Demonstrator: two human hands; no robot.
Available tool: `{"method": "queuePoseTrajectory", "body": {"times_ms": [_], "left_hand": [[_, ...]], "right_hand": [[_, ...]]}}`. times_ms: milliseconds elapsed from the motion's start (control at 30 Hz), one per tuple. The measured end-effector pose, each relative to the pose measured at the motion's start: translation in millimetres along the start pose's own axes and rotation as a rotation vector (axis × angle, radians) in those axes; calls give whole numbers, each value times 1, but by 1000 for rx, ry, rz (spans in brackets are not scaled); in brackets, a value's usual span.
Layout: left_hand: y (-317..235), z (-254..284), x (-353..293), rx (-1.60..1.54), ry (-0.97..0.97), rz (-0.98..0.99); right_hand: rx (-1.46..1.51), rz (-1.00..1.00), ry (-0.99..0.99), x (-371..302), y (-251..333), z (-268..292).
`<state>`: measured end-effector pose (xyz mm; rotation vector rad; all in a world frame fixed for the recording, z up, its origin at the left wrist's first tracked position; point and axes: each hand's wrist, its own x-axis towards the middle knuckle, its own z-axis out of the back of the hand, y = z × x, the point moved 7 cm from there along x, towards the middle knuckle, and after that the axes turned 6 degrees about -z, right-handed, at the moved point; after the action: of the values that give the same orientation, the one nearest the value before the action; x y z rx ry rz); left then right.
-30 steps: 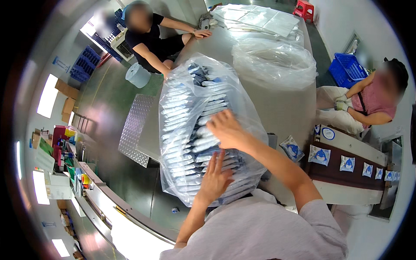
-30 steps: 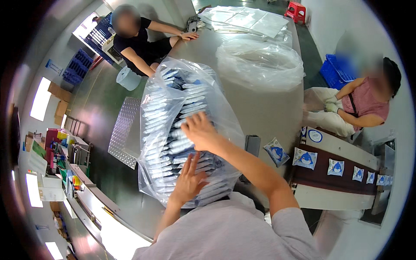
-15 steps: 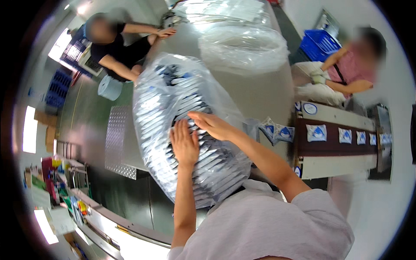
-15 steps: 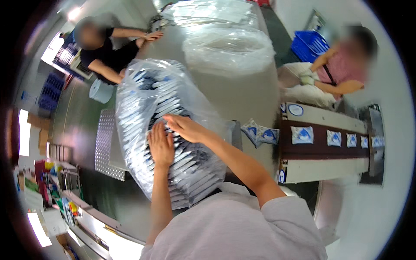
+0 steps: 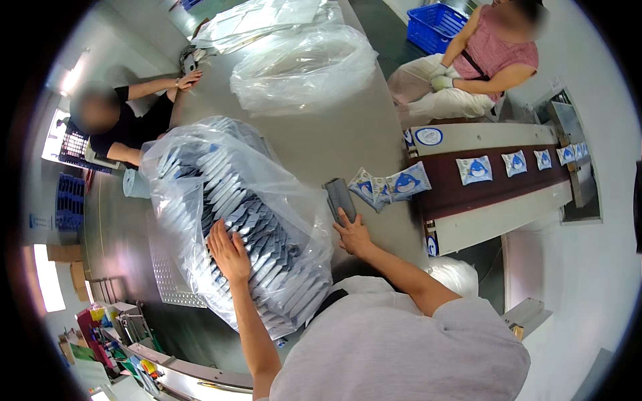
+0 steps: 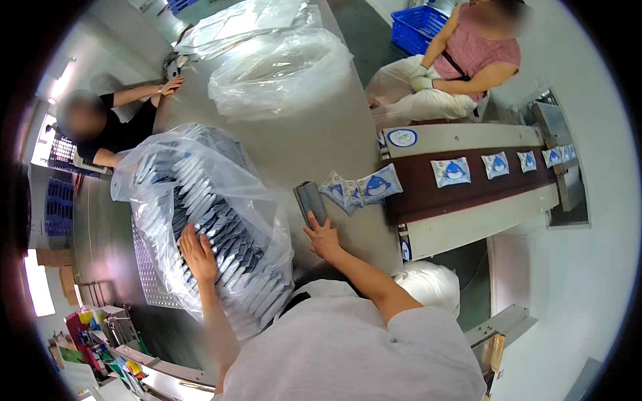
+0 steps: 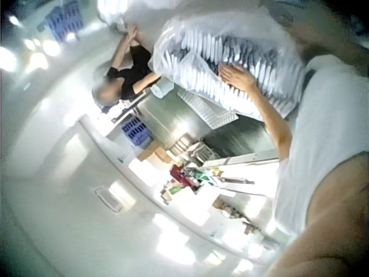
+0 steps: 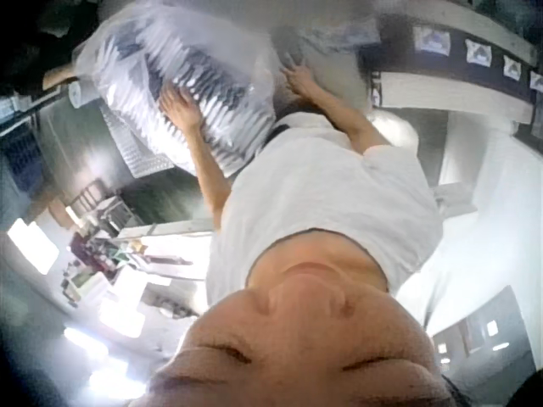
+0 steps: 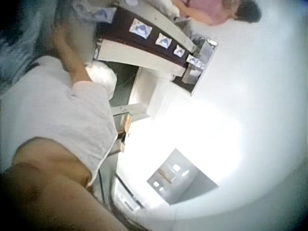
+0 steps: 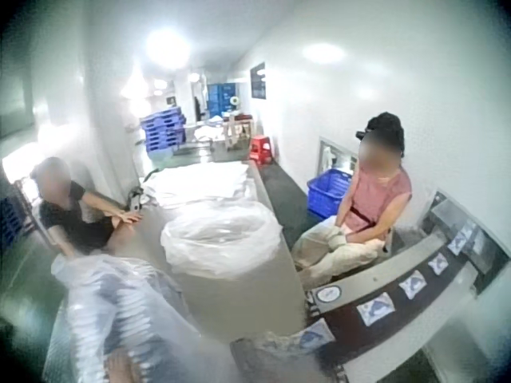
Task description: The person picks up several packaged pouches from a conveyor belt, stacks them, and places the stack into a large clear plastic bag. They then pick up a large clear plastic sheet, place it on the table, and fold it over a stack of items.
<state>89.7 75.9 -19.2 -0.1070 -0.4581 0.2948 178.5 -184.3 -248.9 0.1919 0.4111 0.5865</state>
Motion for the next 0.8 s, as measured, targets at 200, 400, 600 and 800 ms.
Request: {"method": "queuePoseTrajectory", "body": {"times_ms": [200, 400, 600, 800], "left_hand": [[3, -1, -1, -5, 6, -36], [-103, 58, 33, -340, 7, 37], [-299, -16, 3, -1179, 782, -195], [-338, -213, -121, -1618, 1267, 526]], "right_hand": [[-19, 66, -107, -15, -27, 5], [323, 106, -39, -27, -64, 87], [-46, -20, -408, -15, -319, 241], [-447, -118, 417, -19, -428, 210]]}}
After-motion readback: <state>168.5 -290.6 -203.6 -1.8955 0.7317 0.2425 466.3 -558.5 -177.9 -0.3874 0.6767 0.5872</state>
